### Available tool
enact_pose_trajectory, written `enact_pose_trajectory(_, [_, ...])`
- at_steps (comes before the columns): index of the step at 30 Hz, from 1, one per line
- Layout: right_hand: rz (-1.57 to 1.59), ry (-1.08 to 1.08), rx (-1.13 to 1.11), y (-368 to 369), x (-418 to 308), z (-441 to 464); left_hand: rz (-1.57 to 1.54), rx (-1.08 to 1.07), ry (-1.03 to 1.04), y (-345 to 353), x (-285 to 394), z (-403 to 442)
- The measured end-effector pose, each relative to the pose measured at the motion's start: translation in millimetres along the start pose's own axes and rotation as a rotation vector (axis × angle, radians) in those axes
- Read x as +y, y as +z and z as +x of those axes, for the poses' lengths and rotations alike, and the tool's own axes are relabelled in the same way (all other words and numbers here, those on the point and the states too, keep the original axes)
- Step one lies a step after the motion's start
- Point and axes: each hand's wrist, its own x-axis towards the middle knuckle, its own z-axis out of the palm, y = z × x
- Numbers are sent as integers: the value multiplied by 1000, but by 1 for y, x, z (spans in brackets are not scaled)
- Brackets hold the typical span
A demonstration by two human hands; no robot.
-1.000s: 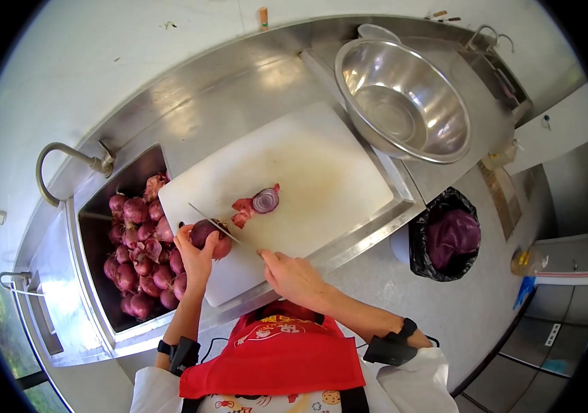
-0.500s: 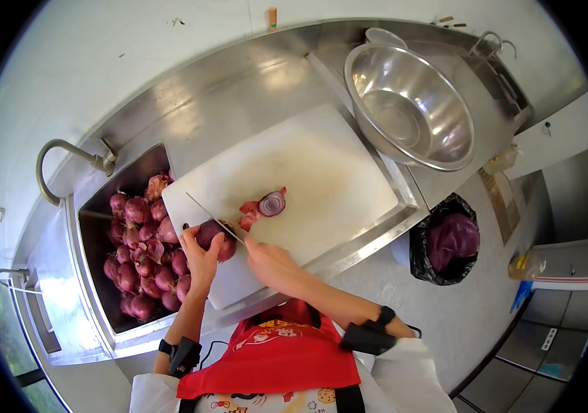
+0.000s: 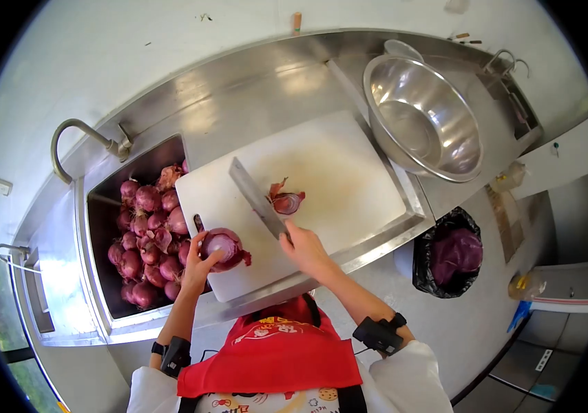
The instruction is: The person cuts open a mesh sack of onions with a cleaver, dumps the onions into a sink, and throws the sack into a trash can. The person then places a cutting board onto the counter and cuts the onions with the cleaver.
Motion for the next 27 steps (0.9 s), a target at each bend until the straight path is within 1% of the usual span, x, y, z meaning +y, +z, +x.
enact_pose_trajectory(2, [-8, -77, 24, 1, -8, -10, -51, -46, 49, 16, 8, -2])
enact_pose_trajectory(3, [25, -64, -11, -1, -14, -15, 66, -34, 138, 20, 4, -1])
enact_pose_trajectory(5, [69, -100, 39, 2, -24, -20, 299, -7, 321, 28, 0, 2])
enact_pose_trajectory(7, [93, -117, 62, 0, -33, -24, 397, 46, 375, 39, 6, -10])
enact_pose_trajectory(8, [98, -89, 44, -3, -36, -26, 445, 75, 402, 44, 12, -15])
enact_pose_trajectory(9, [103, -60, 23, -6, -40, -28, 490, 82, 403, 47, 14, -18])
enact_pose_trajectory(13, [115, 25, -7, 1, -43, -35, 486, 97, 384, 47, 13, -17])
enact_pose_trajectory(16, [43, 80, -141, 15, -43, -29, 509, 91, 392, 48, 13, -17])
enact_pose_trajectory(18, [26, -31, -102, 14, -43, -23, 490, 114, 389, 48, 11, -19])
enact_pose_trajectory(19, [21, -84, -83, 13, -44, -20, 498, 93, 394, 46, 10, -21])
enact_pose_trajectory(22, [25, 109, -296, -19, -47, -12, 471, 59, 400, 42, 9, -22])
enact_pose_trajectory(23, [190, 264, -353, -37, -62, -14, 433, 57, 389, 40, 6, -22])
enact_pose_trajectory(24, [202, 268, -295, -45, -59, -13, 392, 58, 380, 39, 5, -22])
enact_pose_trajectory(25, [215, 273, -238, -50, -55, -13, 290, 12, 320, 35, 5, -23])
enact_pose_trajectory(26, [231, 281, -181, -53, -50, -14, 274, 27, 319, 31, 2, -25])
enact_pose_trajectory(27, [60, 185, -32, -51, -41, -14, 258, 43, 321, 27, -2, -25])
